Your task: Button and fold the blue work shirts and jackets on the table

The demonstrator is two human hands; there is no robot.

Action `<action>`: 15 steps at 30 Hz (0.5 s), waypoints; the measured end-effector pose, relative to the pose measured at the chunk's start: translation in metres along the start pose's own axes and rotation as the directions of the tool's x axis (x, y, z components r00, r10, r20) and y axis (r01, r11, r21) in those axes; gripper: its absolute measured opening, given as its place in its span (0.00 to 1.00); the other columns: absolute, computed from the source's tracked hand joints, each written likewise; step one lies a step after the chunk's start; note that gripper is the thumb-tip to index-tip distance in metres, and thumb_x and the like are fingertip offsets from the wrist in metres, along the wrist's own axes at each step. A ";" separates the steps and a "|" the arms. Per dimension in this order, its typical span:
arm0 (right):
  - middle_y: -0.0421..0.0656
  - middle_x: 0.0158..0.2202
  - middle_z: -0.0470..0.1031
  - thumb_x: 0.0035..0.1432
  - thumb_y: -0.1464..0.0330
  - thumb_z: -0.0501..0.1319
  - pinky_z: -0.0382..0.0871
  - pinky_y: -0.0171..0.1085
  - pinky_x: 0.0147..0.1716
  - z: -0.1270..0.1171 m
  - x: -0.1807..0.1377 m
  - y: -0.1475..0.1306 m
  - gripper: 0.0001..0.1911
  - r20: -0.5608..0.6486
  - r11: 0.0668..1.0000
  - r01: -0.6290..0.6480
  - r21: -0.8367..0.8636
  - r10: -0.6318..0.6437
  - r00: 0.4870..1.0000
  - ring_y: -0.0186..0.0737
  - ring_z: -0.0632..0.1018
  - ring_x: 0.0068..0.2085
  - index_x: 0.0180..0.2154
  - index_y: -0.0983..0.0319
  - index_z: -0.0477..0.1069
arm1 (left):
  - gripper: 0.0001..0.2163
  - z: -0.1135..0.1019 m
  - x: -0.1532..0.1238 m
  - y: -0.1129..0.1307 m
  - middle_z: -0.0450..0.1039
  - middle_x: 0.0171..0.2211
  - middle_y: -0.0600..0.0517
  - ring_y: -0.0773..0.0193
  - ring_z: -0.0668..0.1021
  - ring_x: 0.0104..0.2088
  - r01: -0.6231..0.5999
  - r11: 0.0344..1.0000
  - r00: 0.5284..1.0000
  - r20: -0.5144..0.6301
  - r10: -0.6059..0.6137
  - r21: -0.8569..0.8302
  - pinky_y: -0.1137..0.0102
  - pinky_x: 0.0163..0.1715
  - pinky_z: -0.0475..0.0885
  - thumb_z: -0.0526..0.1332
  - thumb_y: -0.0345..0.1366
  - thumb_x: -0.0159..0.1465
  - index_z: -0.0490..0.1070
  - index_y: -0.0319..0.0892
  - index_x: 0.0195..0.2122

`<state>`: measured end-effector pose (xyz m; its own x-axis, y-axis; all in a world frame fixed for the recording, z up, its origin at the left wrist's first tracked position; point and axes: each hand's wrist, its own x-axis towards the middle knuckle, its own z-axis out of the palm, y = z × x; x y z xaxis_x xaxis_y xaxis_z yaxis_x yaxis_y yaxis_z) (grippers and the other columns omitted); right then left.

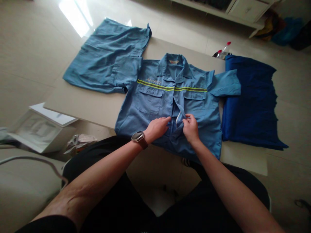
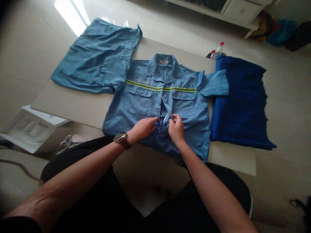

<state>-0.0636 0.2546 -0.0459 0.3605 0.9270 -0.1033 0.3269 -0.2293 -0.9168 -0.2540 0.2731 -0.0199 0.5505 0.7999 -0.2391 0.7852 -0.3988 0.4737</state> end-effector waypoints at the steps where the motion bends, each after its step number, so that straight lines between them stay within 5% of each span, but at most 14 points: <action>1: 0.40 0.31 0.75 0.55 0.63 0.57 0.68 0.38 0.36 0.000 0.001 0.002 0.09 -0.001 1.000 -0.021 0.013 0.021 1.000 0.40 0.75 0.33 0.37 0.58 0.68 | 0.17 0.001 0.001 0.000 0.78 0.51 0.44 0.53 0.82 0.47 0.004 1.000 1.000 -0.008 -0.004 -0.002 0.64 0.45 0.75 0.61 0.33 0.69 0.69 0.46 0.59; 7: 0.34 0.28 0.70 0.52 0.58 0.63 0.65 0.35 0.32 0.000 0.001 0.005 0.15 0.023 0.987 -0.126 0.099 0.125 0.992 0.36 0.71 0.29 0.39 0.56 0.62 | 0.12 0.003 0.005 -0.001 0.77 0.50 0.46 0.55 0.81 0.45 0.019 1.000 0.999 -0.045 -0.019 -0.010 0.66 0.44 0.74 0.62 0.33 0.69 0.73 0.45 0.53; 15: 0.44 0.37 0.78 0.53 0.62 0.59 0.71 0.43 0.46 -0.007 -0.001 0.002 0.09 0.027 0.999 0.034 -0.018 -0.033 0.999 0.44 0.77 0.40 0.33 0.59 0.72 | 0.08 0.003 0.009 -0.002 0.76 0.47 0.46 0.58 0.81 0.41 0.002 1.000 0.999 -0.055 0.000 0.031 0.67 0.38 0.71 0.59 0.33 0.72 0.74 0.43 0.50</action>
<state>-0.0575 0.2510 -0.0446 0.3260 0.9417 -0.0830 0.3545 -0.2032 -0.9127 -0.2491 0.2796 -0.0258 0.5338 0.8234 -0.1926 0.7948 -0.4108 0.4466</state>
